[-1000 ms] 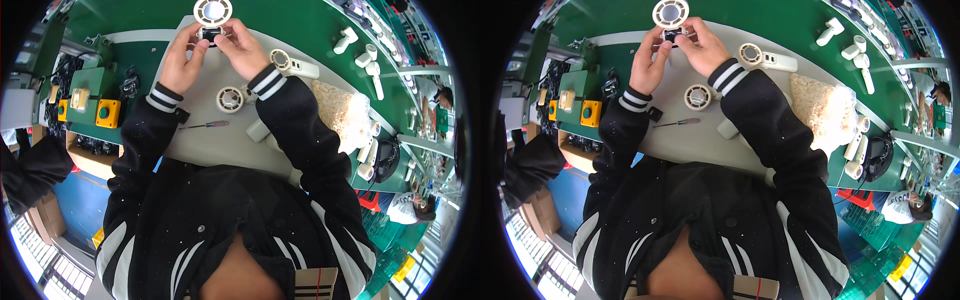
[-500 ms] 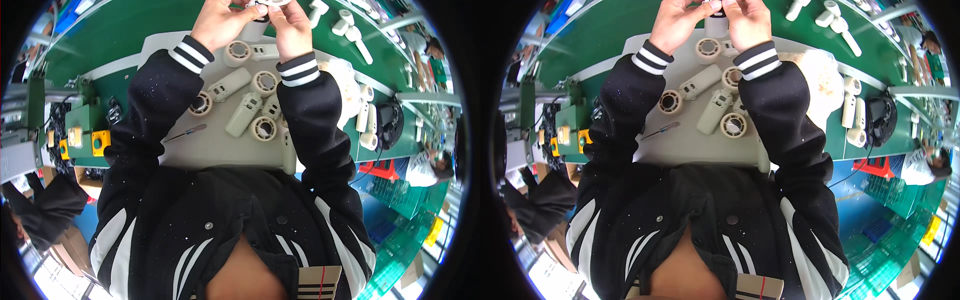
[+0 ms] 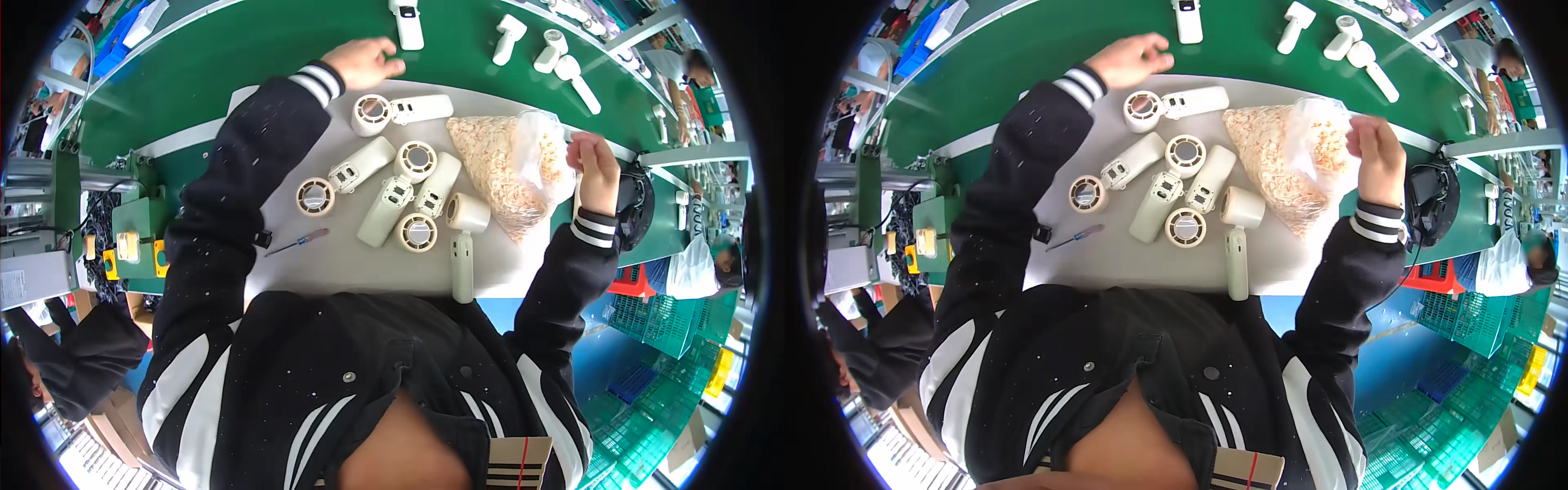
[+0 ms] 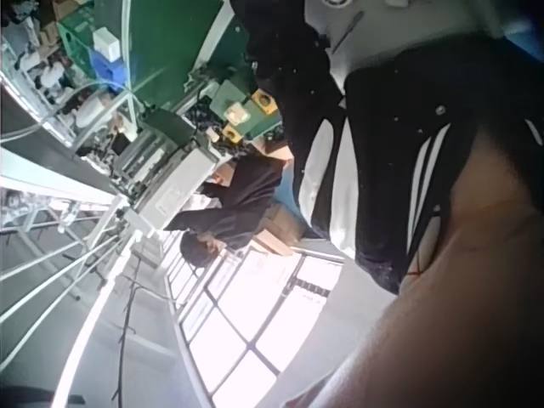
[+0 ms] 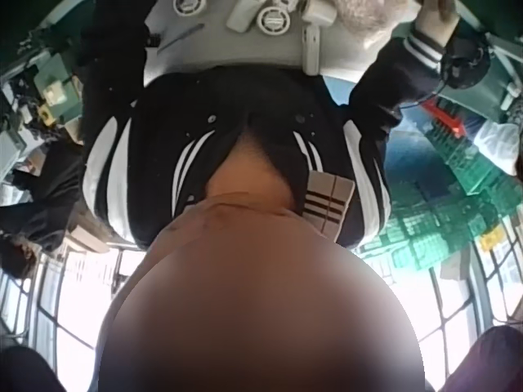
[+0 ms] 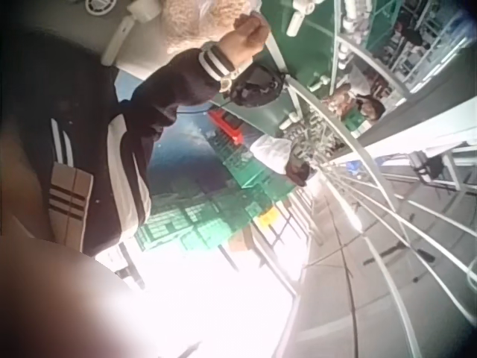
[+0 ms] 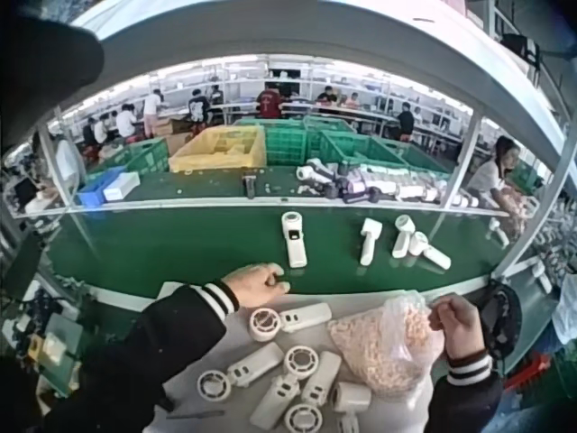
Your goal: Manually assembling handheld fans by placing internal components and buttons into plastic housings at a factory workstation.
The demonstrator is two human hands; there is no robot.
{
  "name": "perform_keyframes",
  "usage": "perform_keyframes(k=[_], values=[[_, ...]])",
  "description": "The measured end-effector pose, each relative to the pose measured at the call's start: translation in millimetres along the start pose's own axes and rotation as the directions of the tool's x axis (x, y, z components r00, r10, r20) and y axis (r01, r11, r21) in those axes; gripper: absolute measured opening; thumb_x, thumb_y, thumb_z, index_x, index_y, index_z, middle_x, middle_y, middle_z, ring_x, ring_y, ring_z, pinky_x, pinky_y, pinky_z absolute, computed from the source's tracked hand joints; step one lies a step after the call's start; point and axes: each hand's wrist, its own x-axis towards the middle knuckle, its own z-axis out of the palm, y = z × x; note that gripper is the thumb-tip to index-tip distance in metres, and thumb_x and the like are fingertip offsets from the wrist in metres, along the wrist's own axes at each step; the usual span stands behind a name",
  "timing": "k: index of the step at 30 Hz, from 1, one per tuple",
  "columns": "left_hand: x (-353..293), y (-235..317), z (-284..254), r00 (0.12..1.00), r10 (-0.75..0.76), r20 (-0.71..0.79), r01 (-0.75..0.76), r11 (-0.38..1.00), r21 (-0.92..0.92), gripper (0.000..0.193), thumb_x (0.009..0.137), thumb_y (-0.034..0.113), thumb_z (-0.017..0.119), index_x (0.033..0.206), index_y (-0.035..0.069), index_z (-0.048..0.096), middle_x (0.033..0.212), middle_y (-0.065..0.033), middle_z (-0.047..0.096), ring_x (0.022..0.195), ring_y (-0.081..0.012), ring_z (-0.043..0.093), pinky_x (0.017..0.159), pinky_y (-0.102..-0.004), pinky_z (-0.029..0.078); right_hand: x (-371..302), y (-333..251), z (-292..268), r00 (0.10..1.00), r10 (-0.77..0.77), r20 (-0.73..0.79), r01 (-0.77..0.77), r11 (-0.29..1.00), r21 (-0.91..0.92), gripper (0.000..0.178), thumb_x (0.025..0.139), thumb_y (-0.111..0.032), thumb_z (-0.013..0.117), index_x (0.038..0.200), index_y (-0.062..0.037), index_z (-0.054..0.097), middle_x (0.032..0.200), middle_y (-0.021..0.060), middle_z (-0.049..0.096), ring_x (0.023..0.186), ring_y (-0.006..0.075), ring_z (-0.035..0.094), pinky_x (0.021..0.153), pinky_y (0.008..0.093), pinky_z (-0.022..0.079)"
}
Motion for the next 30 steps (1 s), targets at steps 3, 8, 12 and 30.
perform_keyframes(k=[3, 8, 12, 30], values=[[-70, 25, -39, 0.865, -0.038, 0.500, -0.057, 0.983, 0.173, 0.051, 0.086, 0.048, 0.062, 0.121, 0.011, 0.056, 0.107, -0.0108, 0.063, 0.092, -0.0295, 0.063, 0.079, -0.0402, 0.050, -8, 10, 12, 0.962, 0.259, 0.087, -0.216, 0.916, -0.338, 0.023, 0.092, -0.005, 0.051, 0.111, -0.0018, 0.063, 0.086, 0.0061, 0.062, 0.071, 0.0162, 0.053, 0.066, 0.0248, 0.046], [-112, -10, -48, 0.959, -0.010, 0.283, -0.043, 0.983, 0.180, 0.037, 0.081, 0.033, 0.066, 0.113, 0.017, 0.057, 0.101, -0.0086, 0.060, 0.090, -0.0286, 0.063, 0.078, -0.0383, 0.050, -4, 36, 25, 0.954, -0.013, 0.299, 0.193, 0.789, -0.583, 0.028, 0.088, -0.001, 0.052, 0.115, -0.0003, 0.061, 0.088, 0.0080, 0.063, 0.073, 0.0180, 0.055, 0.066, 0.0257, 0.045], [-138, -51, -71, 0.985, -0.069, 0.159, 0.025, 0.965, 0.262, 0.032, 0.079, 0.018, 0.062, 0.111, 0.019, 0.058, 0.105, -0.0062, 0.059, 0.091, -0.0279, 0.062, 0.080, -0.0375, 0.050, -3, 40, 27, 0.939, -0.075, 0.336, 0.271, 0.762, -0.588, 0.029, 0.087, 0.000, 0.053, 0.114, 0.0003, 0.061, 0.092, 0.0087, 0.064, 0.075, 0.0189, 0.057, 0.070, 0.0264, 0.046], [-167, -114, -82, 0.977, 0.207, -0.055, -0.193, 0.962, 0.192, 0.053, 0.076, -0.009, 0.047, 0.117, 0.020, 0.065, 0.131, -0.0063, 0.055, 0.109, -0.0307, 0.057, 0.098, -0.0375, 0.045, 19, 37, 14, 0.983, -0.184, -0.007, 0.183, 0.981, -0.060, 0.015, 0.084, -0.001, 0.058, 0.072, -0.0052, 0.050, 0.073, 0.0064, 0.059, 0.069, 0.0150, 0.053, 0.072, 0.0261, 0.045]])
